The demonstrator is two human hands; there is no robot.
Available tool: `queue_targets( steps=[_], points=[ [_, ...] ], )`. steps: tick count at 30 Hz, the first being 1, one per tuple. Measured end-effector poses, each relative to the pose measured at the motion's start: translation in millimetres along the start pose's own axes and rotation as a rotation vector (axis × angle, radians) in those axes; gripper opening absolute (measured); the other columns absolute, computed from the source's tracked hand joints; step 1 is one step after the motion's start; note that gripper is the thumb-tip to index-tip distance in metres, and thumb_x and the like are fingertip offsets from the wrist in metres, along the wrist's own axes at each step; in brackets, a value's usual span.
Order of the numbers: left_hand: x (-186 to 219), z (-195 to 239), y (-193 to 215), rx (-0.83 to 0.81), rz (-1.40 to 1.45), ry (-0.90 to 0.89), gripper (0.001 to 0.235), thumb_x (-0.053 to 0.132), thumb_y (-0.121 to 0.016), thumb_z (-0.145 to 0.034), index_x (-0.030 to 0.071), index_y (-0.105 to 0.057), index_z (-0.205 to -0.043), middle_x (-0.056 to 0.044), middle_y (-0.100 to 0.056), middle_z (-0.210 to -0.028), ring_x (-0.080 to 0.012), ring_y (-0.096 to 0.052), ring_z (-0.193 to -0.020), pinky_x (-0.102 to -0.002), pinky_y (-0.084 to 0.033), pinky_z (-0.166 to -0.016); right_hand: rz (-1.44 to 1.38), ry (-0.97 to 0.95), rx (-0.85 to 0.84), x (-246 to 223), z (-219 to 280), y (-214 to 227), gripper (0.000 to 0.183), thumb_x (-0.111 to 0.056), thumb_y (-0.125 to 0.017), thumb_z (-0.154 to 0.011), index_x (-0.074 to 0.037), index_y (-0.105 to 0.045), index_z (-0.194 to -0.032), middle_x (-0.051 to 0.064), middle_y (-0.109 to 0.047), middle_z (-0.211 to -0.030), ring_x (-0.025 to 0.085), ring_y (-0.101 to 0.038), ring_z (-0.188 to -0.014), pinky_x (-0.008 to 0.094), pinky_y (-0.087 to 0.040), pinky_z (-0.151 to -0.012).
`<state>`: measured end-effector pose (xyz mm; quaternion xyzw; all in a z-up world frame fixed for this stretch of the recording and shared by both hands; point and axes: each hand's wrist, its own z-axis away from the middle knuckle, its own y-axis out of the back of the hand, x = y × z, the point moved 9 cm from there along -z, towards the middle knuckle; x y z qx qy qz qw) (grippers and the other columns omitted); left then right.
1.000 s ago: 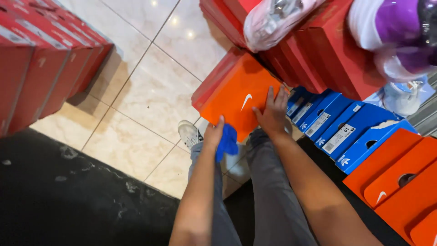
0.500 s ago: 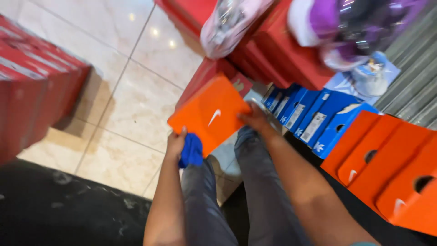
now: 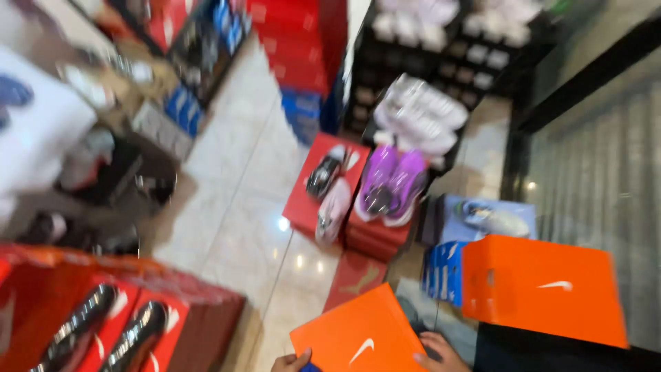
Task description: Cleaning and wiping shoe boxes and shoes using a cloth in a warehouse.
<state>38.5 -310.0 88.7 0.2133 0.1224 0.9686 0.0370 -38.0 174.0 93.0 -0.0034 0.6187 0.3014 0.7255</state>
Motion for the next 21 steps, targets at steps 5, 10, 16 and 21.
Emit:
queue_targets(
  steps=[5,10,16,21],
  points=[
    [187.7,153.3,6.5,-0.014,-0.282,-0.192,0.055,0.046,-0.065,-0.089,-0.006,-0.082,-0.099,-0.011,-0.080,-0.078,-0.0165,-0.073,-0.070,-0.023,-0.058,-0.073,-0.632,-0.347,0.071,-24.1,51.1,60.0,0.046,-0.011,-0.071,-0.091,0.004,-0.063,-0.134,0.015,-0.077,-0.118,0.020,-0.070,-0.104,0.031,-0.053,-0.092],
    [327.5,283.8,-58.5,-0.220,-0.084,-0.501,0.046,0.028,-0.068,-0.090,-0.007,-0.078,-0.117,-0.010,-0.079,-0.096,-0.0152,-0.068,-0.084,-0.022,-0.050,-0.078,-0.632,-0.338,0.443,-75.6,92.5,199.1,0.039,-0.007,-0.071,-0.089,0.009,-0.070,-0.125,0.018,-0.074,-0.111,0.025,-0.065,-0.098,0.036,-0.049,-0.088],
    [394.7,354.2,-198.7,-0.393,-0.190,-0.773,0.058,0.029,-0.066,-0.089,0.006,-0.059,-0.142,-0.006,-0.076,-0.127,-0.0126,-0.069,-0.106,-0.023,-0.053,-0.094,-0.671,-0.453,0.807,-165.9,163.6,322.5,0.050,-0.016,-0.051,-0.098,0.005,-0.052,-0.143,0.019,-0.058,-0.134,0.030,-0.052,-0.116,0.040,-0.038,-0.092],
    [410.7,357.1,-298.0,-0.589,-0.096,-0.834,0.061,0.021,-0.067,-0.090,0.000,-0.054,-0.145,-0.009,-0.070,-0.134,-0.0127,-0.066,-0.111,-0.022,-0.051,-0.096,-0.769,-0.261,0.893,-150.2,182.0,381.4,0.031,-0.019,-0.047,-0.111,0.007,-0.057,-0.125,0.019,-0.063,-0.117,0.025,-0.054,-0.101,0.035,-0.039,-0.087]
  ],
)
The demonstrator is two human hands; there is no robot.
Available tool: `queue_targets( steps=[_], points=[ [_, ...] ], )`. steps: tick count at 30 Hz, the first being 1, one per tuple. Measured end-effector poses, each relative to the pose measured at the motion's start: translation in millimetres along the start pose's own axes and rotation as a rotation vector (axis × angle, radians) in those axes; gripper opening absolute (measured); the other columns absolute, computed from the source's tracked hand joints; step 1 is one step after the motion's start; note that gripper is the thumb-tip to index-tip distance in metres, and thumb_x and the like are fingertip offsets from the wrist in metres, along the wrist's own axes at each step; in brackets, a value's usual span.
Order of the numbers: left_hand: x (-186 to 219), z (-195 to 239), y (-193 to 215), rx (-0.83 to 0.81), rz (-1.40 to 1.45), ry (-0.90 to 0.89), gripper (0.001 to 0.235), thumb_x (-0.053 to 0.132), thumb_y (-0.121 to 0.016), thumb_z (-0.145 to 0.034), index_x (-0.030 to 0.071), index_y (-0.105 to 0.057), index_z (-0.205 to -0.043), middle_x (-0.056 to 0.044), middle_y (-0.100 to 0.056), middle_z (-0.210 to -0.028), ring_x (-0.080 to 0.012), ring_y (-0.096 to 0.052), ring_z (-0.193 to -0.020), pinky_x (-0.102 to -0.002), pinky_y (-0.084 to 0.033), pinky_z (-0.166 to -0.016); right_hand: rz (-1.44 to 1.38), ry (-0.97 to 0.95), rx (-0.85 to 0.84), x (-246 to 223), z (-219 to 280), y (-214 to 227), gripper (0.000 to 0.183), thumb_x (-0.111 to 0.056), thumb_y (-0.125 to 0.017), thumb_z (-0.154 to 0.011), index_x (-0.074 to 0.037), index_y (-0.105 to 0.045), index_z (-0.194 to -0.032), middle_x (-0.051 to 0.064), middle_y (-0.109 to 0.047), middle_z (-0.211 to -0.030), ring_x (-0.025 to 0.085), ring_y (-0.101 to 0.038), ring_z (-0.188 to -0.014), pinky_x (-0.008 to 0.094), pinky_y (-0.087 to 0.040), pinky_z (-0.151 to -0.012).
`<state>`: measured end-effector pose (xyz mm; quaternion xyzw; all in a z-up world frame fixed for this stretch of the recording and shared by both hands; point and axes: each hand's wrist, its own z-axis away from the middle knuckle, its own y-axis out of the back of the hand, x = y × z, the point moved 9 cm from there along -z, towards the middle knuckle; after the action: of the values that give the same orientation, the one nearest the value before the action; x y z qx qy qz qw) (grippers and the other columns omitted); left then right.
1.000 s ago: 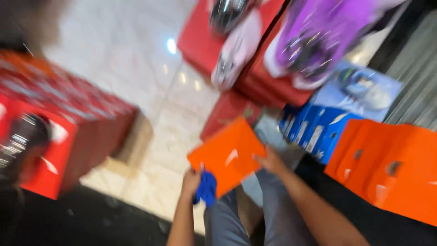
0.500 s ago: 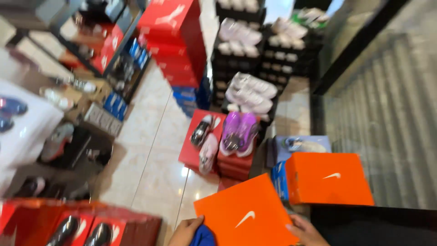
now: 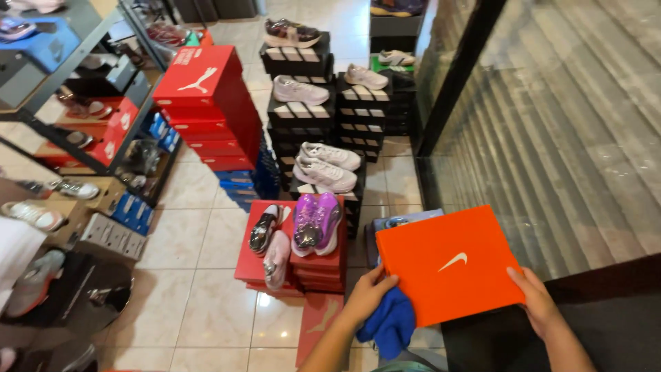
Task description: Cleaning and wiping shoe boxes and shoes using a cloth in a warehouse.
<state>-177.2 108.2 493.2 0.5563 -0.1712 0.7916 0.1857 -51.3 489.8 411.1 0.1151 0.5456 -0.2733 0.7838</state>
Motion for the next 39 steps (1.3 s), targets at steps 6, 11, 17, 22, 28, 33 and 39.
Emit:
queue_targets(
  steps=[6,11,17,22,28,33,39],
  points=[
    [-66.6,-58.3,-27.4,-0.056,0.041,0.097,0.054,0.026,-0.065,-0.089,-0.002,-0.063,-0.136,-0.008,-0.073,-0.119,-0.0118,-0.065,-0.096,-0.021,-0.052,-0.089,0.168,-0.011,0.116,7.8,-33.0,16.1,0.035,-0.020,-0.058,-0.104,0.009,-0.063,-0.123,0.019,-0.065,-0.107,0.025,-0.056,-0.093,0.035,-0.041,-0.084],
    [-135.2,-82.4,-25.8,-0.016,0.029,0.232,0.055,0.023,-0.069,-0.088,0.010,-0.062,-0.141,-0.006,-0.073,-0.123,-0.0133,-0.066,-0.098,-0.023,-0.054,-0.090,0.092,-0.135,0.037,64.3,-61.9,17.4,0.035,-0.022,-0.061,-0.101,0.009,-0.063,-0.116,0.021,-0.066,-0.107,0.027,-0.058,-0.094,0.037,-0.043,-0.084],
    [-183.8,-90.0,-18.2,0.031,0.260,0.372,0.074,0.012,-0.068,-0.091,0.016,-0.038,-0.159,-0.018,-0.069,-0.134,-0.0179,-0.070,-0.101,-0.024,-0.058,-0.086,0.018,-0.264,0.125,112.5,-51.8,23.6,0.045,-0.022,-0.062,-0.100,0.011,-0.061,-0.130,0.028,-0.065,-0.114,0.034,-0.059,-0.098,0.044,-0.043,-0.083],
    [-217.7,-112.1,-10.9,0.000,0.239,0.391,0.059,0.021,-0.068,-0.088,0.003,-0.053,-0.142,-0.013,-0.070,-0.123,-0.0189,-0.068,-0.098,-0.026,-0.056,-0.087,0.207,-0.380,0.099,114.0,-60.8,25.9,0.050,-0.030,-0.060,-0.097,0.000,-0.064,-0.137,0.022,-0.070,-0.120,0.033,-0.063,-0.100,0.042,-0.044,-0.081],
    [-243.8,-118.3,-22.0,-0.165,0.352,0.570,0.057,0.030,-0.071,-0.091,-0.006,-0.064,-0.134,-0.014,-0.076,-0.114,-0.0203,-0.071,-0.092,-0.026,-0.056,-0.083,0.163,-0.417,0.025,119.5,-82.1,16.0,0.055,-0.027,-0.063,-0.096,0.008,-0.066,-0.138,0.027,-0.073,-0.121,0.035,-0.066,-0.102,0.041,-0.048,-0.085],
    [-270.3,-148.2,-31.0,-0.251,0.465,0.500,0.052,0.017,-0.067,-0.095,-0.010,-0.058,-0.138,-0.021,-0.073,-0.127,-0.0245,-0.073,-0.110,-0.031,-0.056,-0.100,0.337,-0.509,-0.077,112.1,-74.8,20.6,0.067,-0.044,-0.067,-0.087,-0.011,-0.064,-0.145,0.019,-0.072,-0.136,0.040,-0.066,-0.119,0.060,-0.047,-0.095],
    [-286.3,-170.9,-35.1,-0.111,0.396,0.468,0.055,0.016,-0.077,-0.087,-0.007,-0.064,-0.135,-0.020,-0.078,-0.119,-0.0197,-0.075,-0.099,-0.021,-0.055,-0.094,0.193,-0.299,-0.053,102.9,-115.7,33.7,0.052,-0.016,-0.071,-0.092,0.019,-0.063,-0.130,0.031,-0.072,-0.097,0.030,-0.064,-0.078,0.038,-0.050,-0.068]
  ],
)
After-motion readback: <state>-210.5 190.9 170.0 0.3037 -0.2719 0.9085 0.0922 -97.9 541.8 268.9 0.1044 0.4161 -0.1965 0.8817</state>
